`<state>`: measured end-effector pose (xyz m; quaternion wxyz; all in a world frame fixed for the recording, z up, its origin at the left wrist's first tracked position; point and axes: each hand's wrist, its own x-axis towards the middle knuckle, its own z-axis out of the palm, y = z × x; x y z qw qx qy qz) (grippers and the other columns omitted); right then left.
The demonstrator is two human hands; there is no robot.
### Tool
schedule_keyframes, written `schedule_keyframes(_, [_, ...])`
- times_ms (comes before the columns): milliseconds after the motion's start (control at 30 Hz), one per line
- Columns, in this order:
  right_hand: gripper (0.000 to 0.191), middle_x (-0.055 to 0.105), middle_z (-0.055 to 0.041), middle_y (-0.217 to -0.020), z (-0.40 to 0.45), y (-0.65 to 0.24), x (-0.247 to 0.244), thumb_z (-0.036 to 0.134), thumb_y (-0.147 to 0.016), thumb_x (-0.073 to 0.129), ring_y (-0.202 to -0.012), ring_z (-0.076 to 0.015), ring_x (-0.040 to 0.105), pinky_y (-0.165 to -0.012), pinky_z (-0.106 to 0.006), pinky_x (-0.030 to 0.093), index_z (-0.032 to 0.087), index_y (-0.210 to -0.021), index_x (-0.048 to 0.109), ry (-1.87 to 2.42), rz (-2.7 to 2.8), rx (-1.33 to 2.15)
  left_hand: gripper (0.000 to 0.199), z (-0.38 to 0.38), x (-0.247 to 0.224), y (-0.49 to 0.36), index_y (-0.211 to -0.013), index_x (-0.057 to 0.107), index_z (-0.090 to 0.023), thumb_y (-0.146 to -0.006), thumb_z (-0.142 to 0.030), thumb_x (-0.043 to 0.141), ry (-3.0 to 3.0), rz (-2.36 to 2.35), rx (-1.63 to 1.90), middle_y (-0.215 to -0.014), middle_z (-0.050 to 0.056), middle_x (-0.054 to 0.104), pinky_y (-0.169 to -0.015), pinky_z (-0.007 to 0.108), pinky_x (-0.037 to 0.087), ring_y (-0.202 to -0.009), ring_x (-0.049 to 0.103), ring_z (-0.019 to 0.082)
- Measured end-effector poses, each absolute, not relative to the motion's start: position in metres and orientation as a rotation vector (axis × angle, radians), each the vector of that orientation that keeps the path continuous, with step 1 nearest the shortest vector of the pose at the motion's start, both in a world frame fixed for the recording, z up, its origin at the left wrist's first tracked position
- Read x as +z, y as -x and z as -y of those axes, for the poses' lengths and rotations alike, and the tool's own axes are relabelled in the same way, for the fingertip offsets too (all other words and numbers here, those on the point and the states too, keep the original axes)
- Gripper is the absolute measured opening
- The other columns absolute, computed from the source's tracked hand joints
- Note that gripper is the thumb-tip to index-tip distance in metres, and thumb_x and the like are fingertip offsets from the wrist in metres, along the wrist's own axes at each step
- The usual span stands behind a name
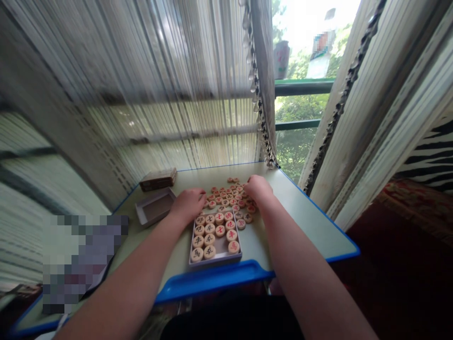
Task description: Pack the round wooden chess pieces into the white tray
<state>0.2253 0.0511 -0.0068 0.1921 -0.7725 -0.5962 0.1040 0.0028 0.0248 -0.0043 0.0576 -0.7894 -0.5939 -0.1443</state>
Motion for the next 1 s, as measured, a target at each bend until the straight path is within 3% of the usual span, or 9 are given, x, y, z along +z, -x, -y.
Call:
schedule_keyframes(100, [0.026,0.068,-0.0103,-0.095,-0.044,-0.231,0.005,0.022,-0.071,0.050,-0.085,-0.0214,0.062,-0.067,-0.026,0.044,0.018,-0.089,0.069,2.158,1.667,0.178,0.031,-0.024,-0.004,-0.002,-0.089,0.065,-0.020,-0.086,-0.032,0.037,2.358,1.761,-0.360,-0.095,0.008,0.066,-0.072,0.029,0.047,-0.086,0.062,0.020])
schedule_keyframes(267, [0.025,0.069,-0.0072,-0.089,-0.024,-0.244,0.002,0.023,-0.072,0.049,-0.079,-0.0183,0.061,-0.066,-0.024,0.042,0.019,-0.086,0.070,2.076,1.733,0.248,0.032,-0.023,-0.002,-0.002,-0.091,0.064,-0.019,-0.086,-0.032,0.035,2.366,1.723,-0.366,-0.095,0.008,0.066,-0.069,0.031,0.048,-0.083,0.062,0.021])
schedule_keyframes(400, [0.030,0.067,-0.0066,-0.091,-0.004,-0.247,-0.022,0.019,-0.072,0.048,-0.078,-0.0155,0.059,-0.069,-0.022,0.042,0.019,-0.094,0.068,1.995,1.731,0.227,0.028,-0.025,-0.004,-0.004,-0.094,0.064,-0.020,-0.085,-0.025,0.038,2.483,1.656,-0.421,-0.097,0.007,0.065,-0.075,0.029,0.047,-0.088,0.061,0.020])
schedule_keyframes(567, [0.030,0.067,-0.0083,-0.091,0.005,-0.241,-0.037,0.032,-0.076,0.048,-0.083,-0.0180,0.059,-0.071,-0.024,0.041,0.018,-0.090,0.069,1.973,1.675,0.176,0.031,-0.026,-0.007,-0.004,-0.098,0.065,-0.019,-0.080,-0.013,0.041,2.573,1.577,-0.573,-0.104,0.006,0.065,-0.085,0.026,0.045,-0.095,0.059,0.018])
schedule_keyframes(700, [0.025,0.069,-0.0060,-0.076,0.002,-0.235,-0.036,0.033,-0.075,0.049,-0.071,-0.0154,0.060,-0.061,-0.022,0.040,0.019,-0.078,0.070,2.028,1.559,0.305,0.032,-0.025,-0.006,0.000,-0.098,0.066,-0.018,-0.079,-0.013,0.041,2.556,1.602,-0.651,-0.104,0.006,0.066,-0.087,0.027,0.045,-0.095,0.060,0.019])
schedule_keyframes(1000, [0.024,0.069,-0.0051,-0.085,0.004,-0.234,-0.031,0.032,-0.071,0.058,-0.076,-0.0146,0.061,-0.064,-0.021,0.042,0.017,-0.088,0.067,1.921,1.517,0.299,0.034,-0.024,-0.006,0.002,-0.096,0.067,-0.018,-0.077,-0.013,0.040,2.537,1.664,-0.620,-0.104,0.006,0.066,-0.090,0.025,0.043,-0.098,0.059,0.017])
